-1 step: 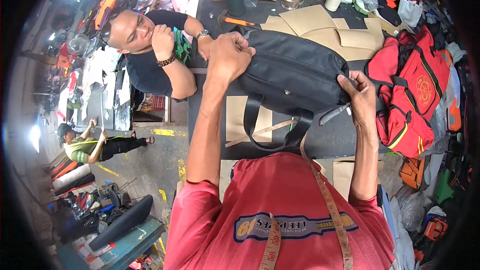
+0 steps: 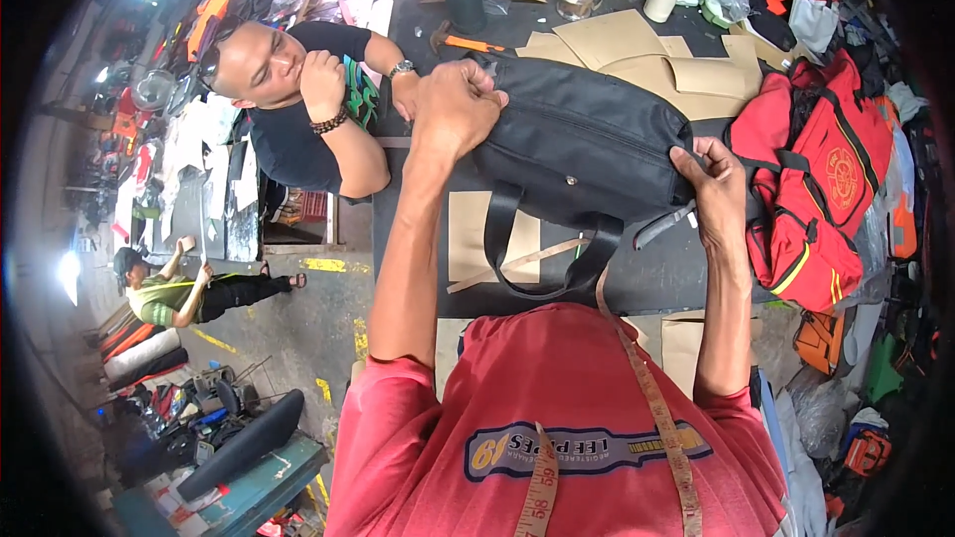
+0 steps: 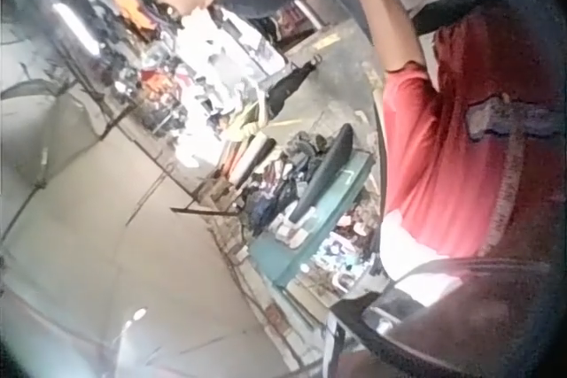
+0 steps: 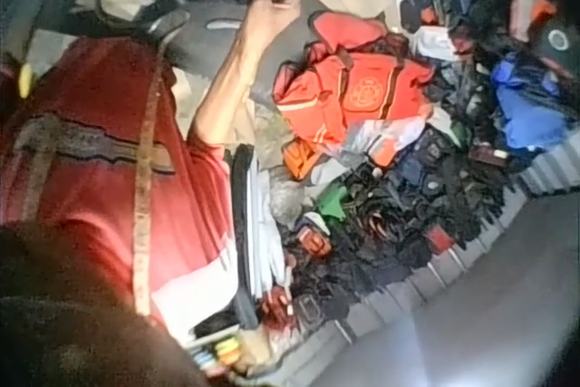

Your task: Drawing a design pattern on cardboard using a pencil and a black bag as a reference.

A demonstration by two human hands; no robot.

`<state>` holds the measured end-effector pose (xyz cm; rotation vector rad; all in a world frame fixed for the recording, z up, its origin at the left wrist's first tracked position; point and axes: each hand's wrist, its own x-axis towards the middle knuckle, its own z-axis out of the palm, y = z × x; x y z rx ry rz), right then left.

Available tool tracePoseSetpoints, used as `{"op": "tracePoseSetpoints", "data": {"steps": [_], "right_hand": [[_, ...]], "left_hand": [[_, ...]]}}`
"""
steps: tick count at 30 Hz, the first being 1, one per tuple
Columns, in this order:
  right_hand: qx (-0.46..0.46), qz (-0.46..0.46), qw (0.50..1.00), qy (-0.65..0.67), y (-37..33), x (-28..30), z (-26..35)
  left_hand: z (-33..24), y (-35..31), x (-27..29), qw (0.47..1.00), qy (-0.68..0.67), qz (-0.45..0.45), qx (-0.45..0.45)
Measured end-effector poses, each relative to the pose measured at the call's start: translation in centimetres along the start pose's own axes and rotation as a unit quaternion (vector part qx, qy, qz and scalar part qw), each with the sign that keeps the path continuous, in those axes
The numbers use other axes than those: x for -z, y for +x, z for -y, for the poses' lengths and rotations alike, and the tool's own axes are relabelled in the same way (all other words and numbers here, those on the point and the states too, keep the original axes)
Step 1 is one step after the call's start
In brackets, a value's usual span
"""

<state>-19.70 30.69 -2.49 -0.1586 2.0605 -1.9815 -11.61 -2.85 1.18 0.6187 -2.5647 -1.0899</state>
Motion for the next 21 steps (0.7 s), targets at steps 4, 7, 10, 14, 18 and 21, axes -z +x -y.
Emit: {"op": "tracePoseSetpoints", "data": {"steps": [4, 7, 10, 14, 18, 21], "right_hand": [[0.033, -0.021, 0.998, 0.056, 0.0, -0.8, 1.3], [0.064, -0.038, 0.989, 0.125, -1.5, -0.6, 2.1], [0.103, -0.080, 0.986, 0.106, -4.6, -1.3, 1.9], [0.029, -0.077, 0.994, 0.067, -7.8, -3.8, -2.3], [-0.010, -0.098, 0.988, 0.118, -8.0, -4.3, -2.9], [-0.008, -0.093, 0.990, 0.101, -7.9, -3.4, -3.1]], "left_hand": [[-1.1, 3.5, -0.1, 0.992, 0.030, -0.026, -0.117], [-4.0, 4.4, 0.6, 0.984, 0.084, -0.048, -0.147], [-5.0, 5.5, 0.1, 0.988, 0.051, -0.001, -0.148], [-2.7, 7.0, -2.7, 0.987, 0.029, 0.049, -0.148], [-2.9, 7.1, -4.1, 0.991, 0.002, 0.091, -0.102], [-2.8, 7.5, -4.1, 0.989, 0.006, 0.106, -0.100]]}}
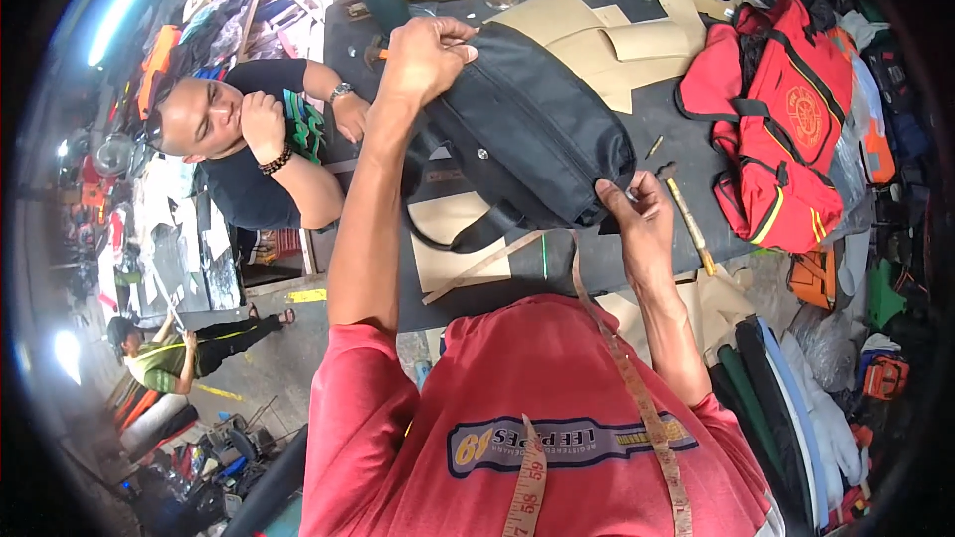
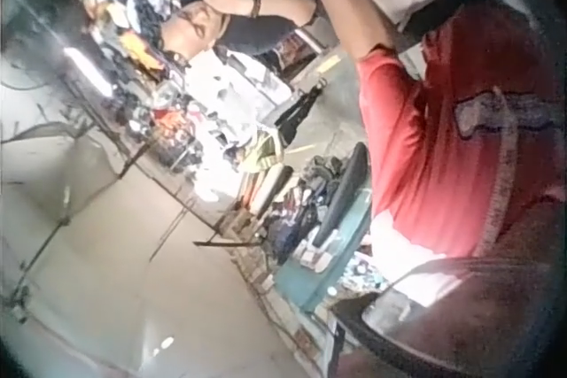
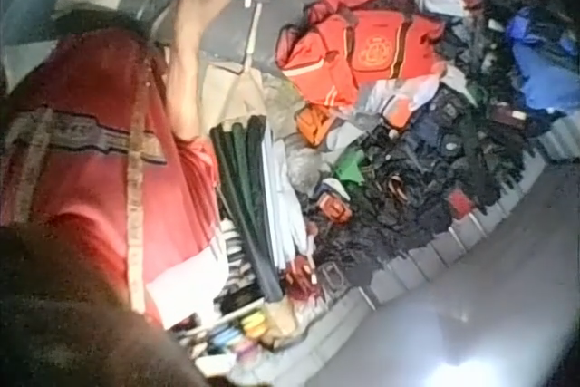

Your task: Drawing a design pattern on cardboard using a pencil and a black bag as a reference.

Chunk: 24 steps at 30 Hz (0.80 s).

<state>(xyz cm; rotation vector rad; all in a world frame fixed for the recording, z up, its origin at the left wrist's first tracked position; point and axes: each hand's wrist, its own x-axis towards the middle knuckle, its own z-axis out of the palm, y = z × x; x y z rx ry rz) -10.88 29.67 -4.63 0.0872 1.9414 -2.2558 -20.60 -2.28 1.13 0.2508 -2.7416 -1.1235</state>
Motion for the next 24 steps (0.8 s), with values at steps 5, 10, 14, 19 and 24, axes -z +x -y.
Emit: {"op": "tracePoseSetpoints", "data": {"steps": [5, 10, 14, 19, 24], "right_hand": [[-0.075, 0.043, 0.992, -0.092, 0.8, 0.9, 0.6], [-0.087, 0.117, 0.982, -0.117, 1.0, 0.9, 1.1], [-0.057, 0.103, 0.983, -0.141, 1.2, -0.3, 1.1], [-0.050, 0.086, 0.987, -0.127, 1.1, -0.2, 1.2], [-0.057, 0.064, 0.989, -0.121, 0.7, -0.1, 0.4]], "left_hand": [[0.2, 0.1, -0.6, 1.000, 0.017, -0.020, -0.005], [0.4, 0.3, -0.7, 0.997, 0.023, -0.059, -0.037], [0.7, 1.0, -2.1, 0.995, 0.027, -0.081, -0.043], [1.0, 1.0, -1.6, 0.996, 0.007, -0.072, -0.045], [2.5, 0.5, -2.4, 0.998, -0.032, -0.042, -0.038]]}}
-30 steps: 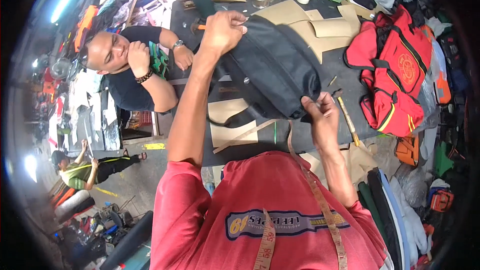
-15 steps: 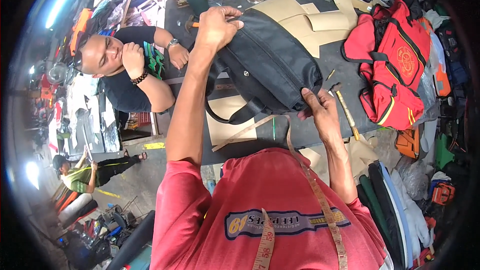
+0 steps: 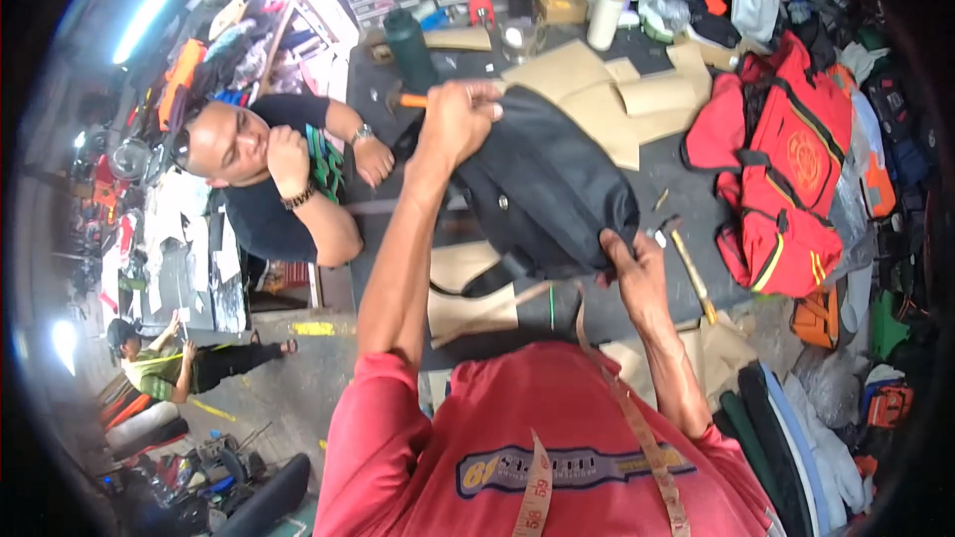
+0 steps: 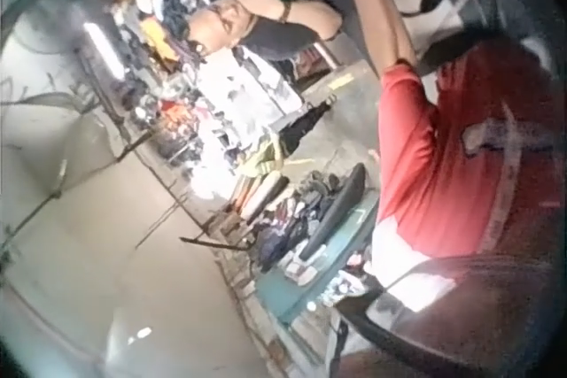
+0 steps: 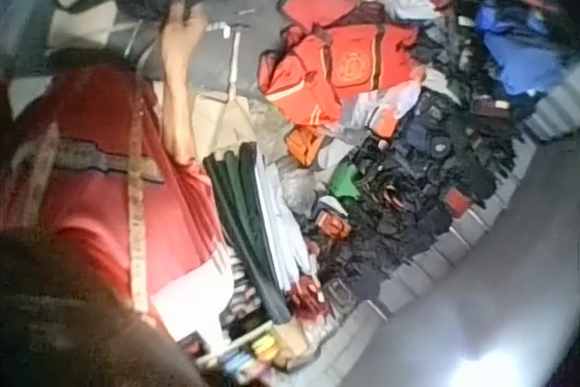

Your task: Drawing a design pattern on cardboard using a pencil and a black bag as a reference.

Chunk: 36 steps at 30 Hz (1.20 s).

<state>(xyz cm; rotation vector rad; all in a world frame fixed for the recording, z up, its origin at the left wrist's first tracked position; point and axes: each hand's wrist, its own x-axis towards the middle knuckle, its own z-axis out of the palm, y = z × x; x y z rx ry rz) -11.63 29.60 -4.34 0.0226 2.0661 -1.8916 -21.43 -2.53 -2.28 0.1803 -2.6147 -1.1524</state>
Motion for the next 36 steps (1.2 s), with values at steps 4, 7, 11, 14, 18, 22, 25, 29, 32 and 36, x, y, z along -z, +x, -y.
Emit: {"op": "tracePoseSetpoints", "data": {"steps": [4, 7, 11, 14, 18, 22, 25, 29, 32, 36], "right_hand": [[0.020, 0.013, 0.999, -0.049, 0.1, 1.0, 0.0], [0.013, -0.004, 0.998, -0.053, -0.4, 1.0, 0.7], [0.016, 0.003, 0.999, -0.036, -0.7, 0.8, 0.3], [0.035, -0.003, 0.999, -0.018, -1.4, -0.6, 0.7], [0.024, 0.058, 0.998, -0.026, -3.0, -1.3, -1.0], [0.077, 0.044, 0.996, -0.022, -4.9, -2.6, -2.5], [0.093, 0.044, 0.993, -0.052, -5.8, -2.9, -4.1], [0.050, 0.021, 0.999, 0.008, -5.4, -3.2, -3.3], [0.023, -0.006, 0.997, 0.076, -4.7, -2.7, -3.0], [0.055, 0.009, 0.998, -0.001, -4.2, -1.4, -5.0]], "left_hand": [[-1.0, -0.7, 0.5, 0.999, -0.038, -0.004, 0.023], [-1.1, -0.7, 1.4, 0.999, -0.047, -0.014, -0.009], [0.5, -0.8, 2.0, 0.998, -0.051, -0.021, -0.004], [0.5, -1.0, 2.2, 0.998, -0.055, -0.006, 0.033], [2.1, -1.4, 2.5, 0.985, -0.153, 0.006, 0.075], [0.4, -0.5, 1.0, 0.994, -0.109, 0.005, -0.025], [-0.7, 0.7, -0.3, 0.983, -0.177, 0.043, -0.017], [-0.3, 0.9, -0.4, 0.983, -0.177, 0.044, -0.003], [-2.8, -1.0, 0.9, 0.996, 0.026, 0.044, -0.075], [-3.0, -0.9, 0.5, 0.990, 0.111, 0.029, -0.086]]}}
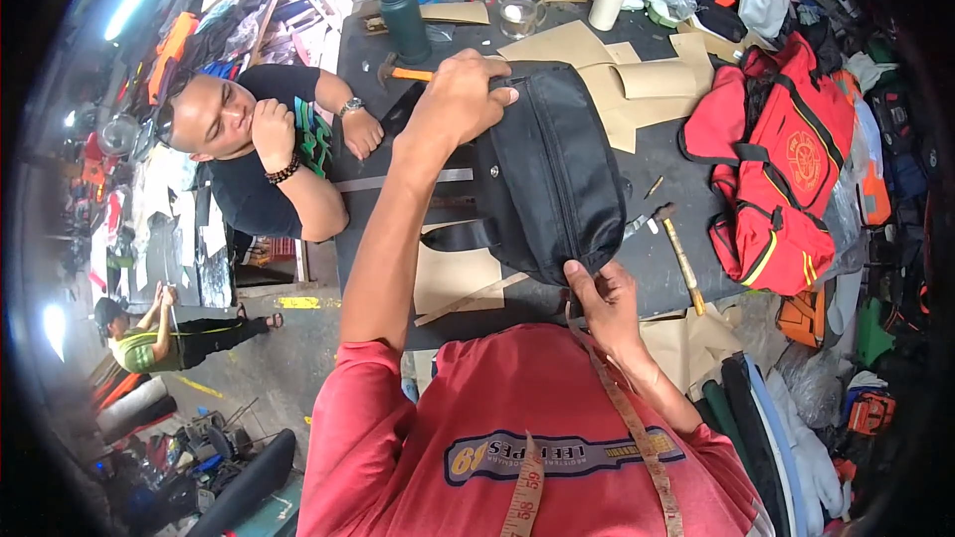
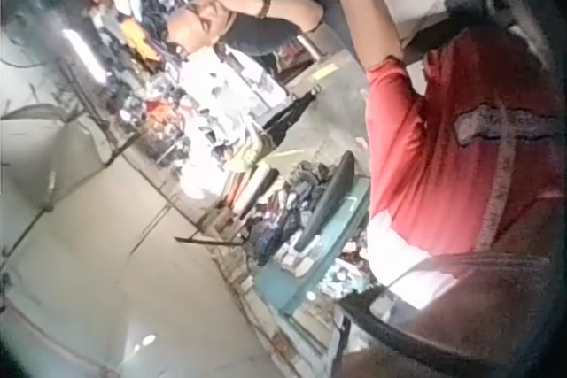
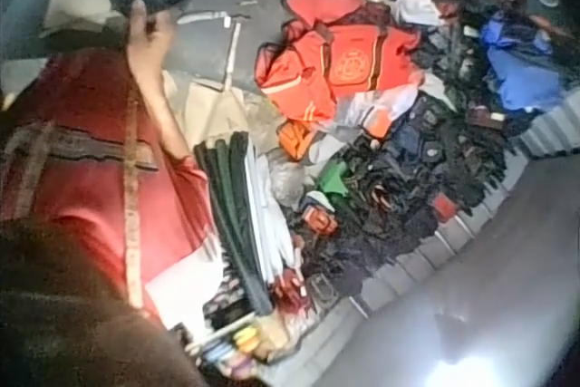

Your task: Drawing a design pattern on cardboard using a pencil and a black bag as a reference.

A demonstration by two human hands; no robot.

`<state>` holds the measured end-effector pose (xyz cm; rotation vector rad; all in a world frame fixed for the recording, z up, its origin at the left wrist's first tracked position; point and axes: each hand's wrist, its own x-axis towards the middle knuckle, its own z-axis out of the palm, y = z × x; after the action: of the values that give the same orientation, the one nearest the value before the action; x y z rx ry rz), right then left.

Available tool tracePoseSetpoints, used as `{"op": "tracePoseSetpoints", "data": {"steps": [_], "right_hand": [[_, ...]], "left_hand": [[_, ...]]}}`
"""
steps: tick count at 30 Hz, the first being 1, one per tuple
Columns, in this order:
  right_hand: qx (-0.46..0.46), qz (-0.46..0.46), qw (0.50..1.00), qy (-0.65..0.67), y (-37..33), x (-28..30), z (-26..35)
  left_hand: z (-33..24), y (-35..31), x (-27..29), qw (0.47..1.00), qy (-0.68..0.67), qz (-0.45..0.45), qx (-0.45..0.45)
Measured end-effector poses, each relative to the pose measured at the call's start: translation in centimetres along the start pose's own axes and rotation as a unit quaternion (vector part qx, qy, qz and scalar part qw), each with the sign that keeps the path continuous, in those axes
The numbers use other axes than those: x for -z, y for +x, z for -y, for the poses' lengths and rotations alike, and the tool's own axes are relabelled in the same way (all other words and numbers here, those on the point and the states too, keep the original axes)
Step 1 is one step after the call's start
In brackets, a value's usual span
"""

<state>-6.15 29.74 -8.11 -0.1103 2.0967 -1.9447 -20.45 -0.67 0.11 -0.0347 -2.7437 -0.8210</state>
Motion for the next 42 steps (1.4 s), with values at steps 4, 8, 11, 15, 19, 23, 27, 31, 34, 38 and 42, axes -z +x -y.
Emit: {"op": "tracePoseSetpoints", "data": {"steps": [4, 8, 11, 15, 19, 23, 27, 31, 34, 38, 42], "right_hand": [[0.030, 0.001, 0.999, -0.022, 0.1, -0.5, 0.8], [0.007, -0.006, 1.000, 0.010, -0.1, -0.9, 1.8], [0.043, 0.007, 0.999, -0.014, -0.1, -0.6, 0.9], [0.008, -0.015, 0.999, 0.034, 0.0, -0.5, 1.5], [0.025, -0.013, 0.999, -0.031, 0.2, -0.3, 2.2], [0.028, 0.004, 0.996, -0.088, 0.2, 0.7, 2.0], [-0.009, 0.220, 0.930, -0.295, 2.6, 5.9, 10.2], [0.104, 0.058, 0.978, -0.172, 9.8, 7.2, 14.0], [0.298, 0.084, 0.916, -0.257, 18.8, 2.6, 14.4], [0.211, 0.263, 0.927, -0.162, 27.6, -1.7, 11.0], [0.155, 0.357, 0.914, -0.113, 30.1, -1.9, 9.8]], "left_hand": [[-0.7, 1.1, -0.9, 0.994, 0.095, 0.055, 0.015], [-1.9, 1.9, -1.5, 0.985, 0.137, 0.075, 0.067], [-0.7, 2.6, -1.8, 0.990, 0.119, 0.049, 0.061], [-1.0, 2.0, -1.2, 0.999, -0.002, -0.015, -0.044], [-1.3, 1.7, -1.2, 0.996, -0.078, -0.041, 0.015], [-0.9, 1.9, -2.3, 0.995, -0.069, -0.067, -0.011], [-0.6, 1.5, -1.9, 0.995, -0.072, -0.072, 0.011], [-0.6, 1.1, -1.9, 0.997, -0.055, -0.050, 0.029], [-1.5, 0.8, -1.4, 0.991, -0.096, -0.076, 0.046], [-1.7, 0.9, -1.9, 0.989, -0.115, -0.078, 0.054], [-2.1, 0.3, -1.5, 0.983, -0.133, -0.090, 0.093]]}}
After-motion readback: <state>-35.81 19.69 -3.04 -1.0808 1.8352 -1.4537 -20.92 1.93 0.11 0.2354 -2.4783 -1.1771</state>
